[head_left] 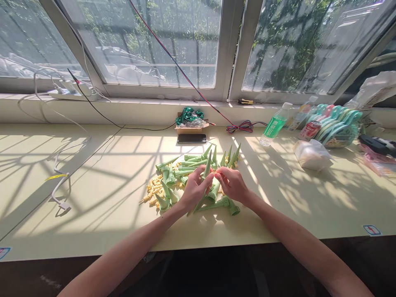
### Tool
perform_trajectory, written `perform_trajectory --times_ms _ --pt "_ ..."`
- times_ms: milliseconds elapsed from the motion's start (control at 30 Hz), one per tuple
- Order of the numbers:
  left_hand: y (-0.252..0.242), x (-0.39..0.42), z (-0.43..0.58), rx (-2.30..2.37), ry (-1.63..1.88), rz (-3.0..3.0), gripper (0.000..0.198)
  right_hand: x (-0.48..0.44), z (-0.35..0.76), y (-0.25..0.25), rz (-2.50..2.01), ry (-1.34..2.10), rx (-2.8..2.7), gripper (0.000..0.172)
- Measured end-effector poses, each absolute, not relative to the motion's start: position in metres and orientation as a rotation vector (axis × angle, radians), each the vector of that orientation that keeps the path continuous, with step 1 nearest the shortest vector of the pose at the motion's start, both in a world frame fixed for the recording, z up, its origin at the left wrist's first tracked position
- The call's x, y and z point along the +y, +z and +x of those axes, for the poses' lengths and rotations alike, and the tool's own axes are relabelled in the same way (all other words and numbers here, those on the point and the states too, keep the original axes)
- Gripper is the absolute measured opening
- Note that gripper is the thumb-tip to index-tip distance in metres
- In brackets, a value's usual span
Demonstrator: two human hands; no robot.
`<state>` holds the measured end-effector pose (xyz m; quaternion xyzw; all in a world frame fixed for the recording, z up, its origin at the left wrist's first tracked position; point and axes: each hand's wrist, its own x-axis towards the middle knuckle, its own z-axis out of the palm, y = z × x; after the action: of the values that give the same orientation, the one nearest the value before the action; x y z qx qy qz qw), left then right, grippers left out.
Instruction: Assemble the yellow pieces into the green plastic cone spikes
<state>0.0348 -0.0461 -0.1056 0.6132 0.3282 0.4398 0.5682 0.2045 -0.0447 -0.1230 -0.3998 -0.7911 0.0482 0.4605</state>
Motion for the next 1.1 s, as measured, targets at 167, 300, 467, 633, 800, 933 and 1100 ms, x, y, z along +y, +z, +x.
perform_trajectory --times_ms 167,300,467,633,800,933,1100 --pt "-0.1055 -0.0467 0.0352 0.780 1.016 1.425 0.028 -0.0452 0.2044 -0.1209 -0.983 0.130 -1.965 0.032" --pt "-0.1043 -0.0475 0.0356 0.771 1.020 1.424 0.027 -0.0459 0.2045 -0.1196 -0.964 0.149 -1.969 0.034" --pt "-0.1029 -0.0481 0.0360 0.772 1.025 1.428 0.028 -0.0466 0.2044 -0.1182 -0.944 0.170 -1.961 0.035" --pt "-0.1019 -0.0479 0.0381 0.828 1.041 1.433 0.030 -0.0445 0.2051 -0.1206 -0.968 0.190 -1.903 0.037" --pt "-0.1034 -0.0469 0.0394 0.858 1.054 1.471 0.030 -0.0443 0.2059 -0.1191 -1.029 0.155 -1.768 0.042" --pt "-0.1059 -0.0468 0.0400 0.869 1.055 1.715 0.021 -0.0472 0.2056 -0.1142 -1.043 0.182 -1.667 0.030" --pt "-0.1065 -0.0473 0.0403 0.847 0.979 1.930 0.017 -0.0475 0.2047 -0.1166 -1.037 0.187 -1.654 0.024"
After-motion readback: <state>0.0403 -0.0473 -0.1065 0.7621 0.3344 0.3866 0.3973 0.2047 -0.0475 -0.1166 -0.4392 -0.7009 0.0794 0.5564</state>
